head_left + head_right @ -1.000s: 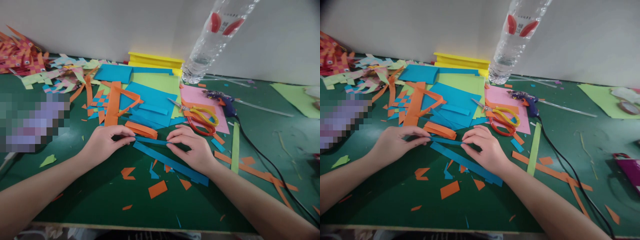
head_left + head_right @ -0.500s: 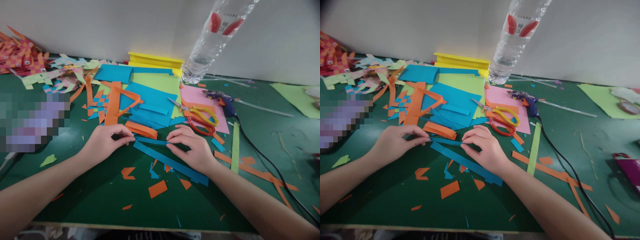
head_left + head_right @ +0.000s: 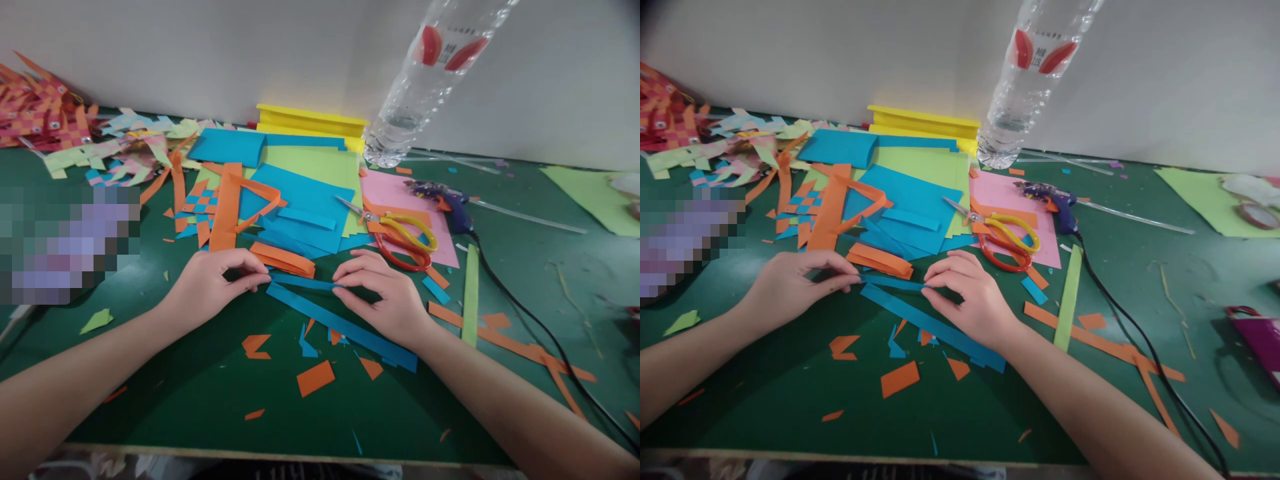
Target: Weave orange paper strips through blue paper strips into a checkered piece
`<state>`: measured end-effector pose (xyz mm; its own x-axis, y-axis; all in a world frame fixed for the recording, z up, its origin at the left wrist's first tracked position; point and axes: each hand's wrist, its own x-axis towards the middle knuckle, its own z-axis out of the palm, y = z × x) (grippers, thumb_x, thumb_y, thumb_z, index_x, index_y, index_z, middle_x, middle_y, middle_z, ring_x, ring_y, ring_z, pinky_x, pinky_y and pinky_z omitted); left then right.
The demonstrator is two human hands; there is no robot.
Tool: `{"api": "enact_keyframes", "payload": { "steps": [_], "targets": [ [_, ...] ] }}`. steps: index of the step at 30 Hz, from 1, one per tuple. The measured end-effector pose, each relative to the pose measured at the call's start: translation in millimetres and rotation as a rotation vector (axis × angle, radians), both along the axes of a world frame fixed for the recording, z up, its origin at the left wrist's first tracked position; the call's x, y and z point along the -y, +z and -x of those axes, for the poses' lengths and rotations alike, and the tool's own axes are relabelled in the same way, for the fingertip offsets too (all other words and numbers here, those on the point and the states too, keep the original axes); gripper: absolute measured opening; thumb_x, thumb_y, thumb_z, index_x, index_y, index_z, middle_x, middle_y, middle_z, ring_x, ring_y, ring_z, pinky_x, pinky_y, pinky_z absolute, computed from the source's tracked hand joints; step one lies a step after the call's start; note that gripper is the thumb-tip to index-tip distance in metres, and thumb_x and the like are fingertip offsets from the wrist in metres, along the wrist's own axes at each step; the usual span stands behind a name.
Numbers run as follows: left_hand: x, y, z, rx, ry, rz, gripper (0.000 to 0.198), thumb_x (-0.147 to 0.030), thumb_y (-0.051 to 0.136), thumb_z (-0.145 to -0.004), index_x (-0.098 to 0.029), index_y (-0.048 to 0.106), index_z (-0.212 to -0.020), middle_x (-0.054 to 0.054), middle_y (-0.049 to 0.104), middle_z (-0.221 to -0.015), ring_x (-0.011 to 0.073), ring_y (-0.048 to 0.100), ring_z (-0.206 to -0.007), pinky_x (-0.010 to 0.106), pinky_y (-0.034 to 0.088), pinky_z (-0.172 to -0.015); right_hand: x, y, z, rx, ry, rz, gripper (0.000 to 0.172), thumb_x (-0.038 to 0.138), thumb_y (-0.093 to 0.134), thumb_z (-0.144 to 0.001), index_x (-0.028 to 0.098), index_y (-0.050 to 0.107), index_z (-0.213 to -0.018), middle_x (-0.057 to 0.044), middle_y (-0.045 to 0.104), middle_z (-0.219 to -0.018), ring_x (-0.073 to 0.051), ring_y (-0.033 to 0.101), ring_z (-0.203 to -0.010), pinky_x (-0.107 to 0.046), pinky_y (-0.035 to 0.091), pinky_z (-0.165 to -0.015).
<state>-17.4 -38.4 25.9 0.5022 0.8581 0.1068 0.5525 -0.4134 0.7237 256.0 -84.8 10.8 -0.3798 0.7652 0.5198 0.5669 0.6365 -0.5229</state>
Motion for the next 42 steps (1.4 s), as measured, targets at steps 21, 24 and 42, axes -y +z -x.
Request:
{"api": "enact_keyframes", "payload": {
  "steps": [21,24,42],
  "targets": [
    [-1.6,-7.1,0.9,-0.069,-0.142,-0.284,0.013,-0.027,0.056,-0.090,-0.020,0.065,-0.085,0.000,0.066,-0.074,0.0156,0.060,-0.072,0.027,0.048,-0.071,4.7,7.5,1.2,-0.032,0.003,-0.121,0.012,0.014,0.061,-0.084,0.024,0.063,-0.088,-0.003,0.068,-0.088,-0.017,0.067,-0.081,-0.044,0.054,-0.092],
    [-1.3,-7.3,-0.3,-0.064,-0.189,-0.301,0.011,-0.025,0.056,-0.091,-0.019,0.064,-0.086,0.000,0.065,-0.071,0.0151,0.058,-0.070,0.029,0.047,-0.076,5.1,5.7,1.1,-0.025,0.051,-0.138,0.016,0.011,0.062,-0.082,0.023,0.063,-0.091,-0.002,0.068,-0.088,-0.016,0.067,-0.081,-0.046,0.051,-0.095],
    [-7.0,-13.4,1.4,-0.210,-0.270,-0.412,0.027,-0.018,0.046,-0.095,-0.020,0.059,-0.119,0.008,0.058,-0.126,0.0237,0.050,-0.122,0.043,0.040,-0.103,6.9,3.1,-3.6,-0.401,-0.074,-0.024,0.020,0.006,0.057,-0.084,0.022,0.062,-0.095,-0.003,0.062,-0.088,-0.017,0.061,-0.084,-0.039,0.053,-0.082]
  ]
}}
